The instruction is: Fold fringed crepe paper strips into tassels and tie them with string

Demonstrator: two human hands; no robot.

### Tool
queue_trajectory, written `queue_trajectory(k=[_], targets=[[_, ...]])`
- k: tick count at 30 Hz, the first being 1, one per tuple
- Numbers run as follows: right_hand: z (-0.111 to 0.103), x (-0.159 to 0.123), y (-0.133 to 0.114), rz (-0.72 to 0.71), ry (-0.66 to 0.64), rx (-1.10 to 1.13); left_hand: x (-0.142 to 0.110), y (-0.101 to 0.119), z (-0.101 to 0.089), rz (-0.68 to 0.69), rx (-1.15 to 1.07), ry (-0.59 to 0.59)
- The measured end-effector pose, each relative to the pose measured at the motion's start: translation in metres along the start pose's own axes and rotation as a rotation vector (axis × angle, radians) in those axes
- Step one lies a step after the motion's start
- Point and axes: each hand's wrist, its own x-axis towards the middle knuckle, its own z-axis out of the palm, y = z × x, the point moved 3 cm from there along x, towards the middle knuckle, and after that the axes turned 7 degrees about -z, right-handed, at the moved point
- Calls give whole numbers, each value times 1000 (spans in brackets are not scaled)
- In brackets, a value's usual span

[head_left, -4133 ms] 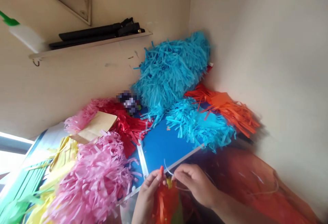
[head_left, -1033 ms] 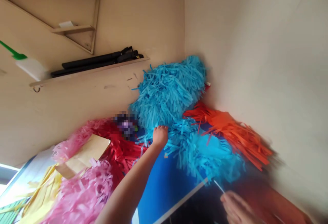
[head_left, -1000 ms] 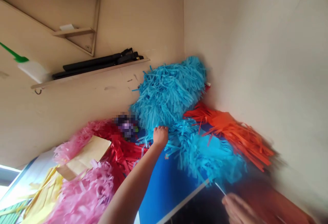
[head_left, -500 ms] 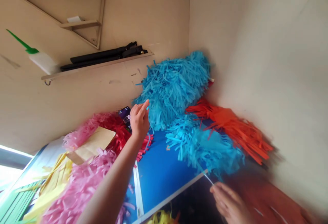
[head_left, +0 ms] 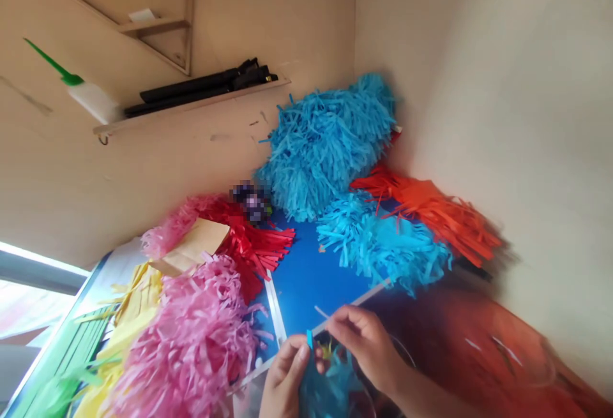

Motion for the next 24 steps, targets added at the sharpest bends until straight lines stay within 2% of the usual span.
queue_trajectory(k=[3, 6, 13, 19, 24], targets=[[24, 2, 0, 57, -127, 121, 1, -3, -9, 37, 4, 7], [35, 4, -1, 96, -164, 191, 4, -7, -16, 57, -40, -13], [34, 6, 4, 104, -137, 141, 10, -13, -25, 10, -15, -59], [32, 5, 6, 95, -161, 120, 11, -11, -23, 52, 43, -72], [33, 4, 2, 68, -170, 95, 9, -11, -22, 80, 14, -34]])
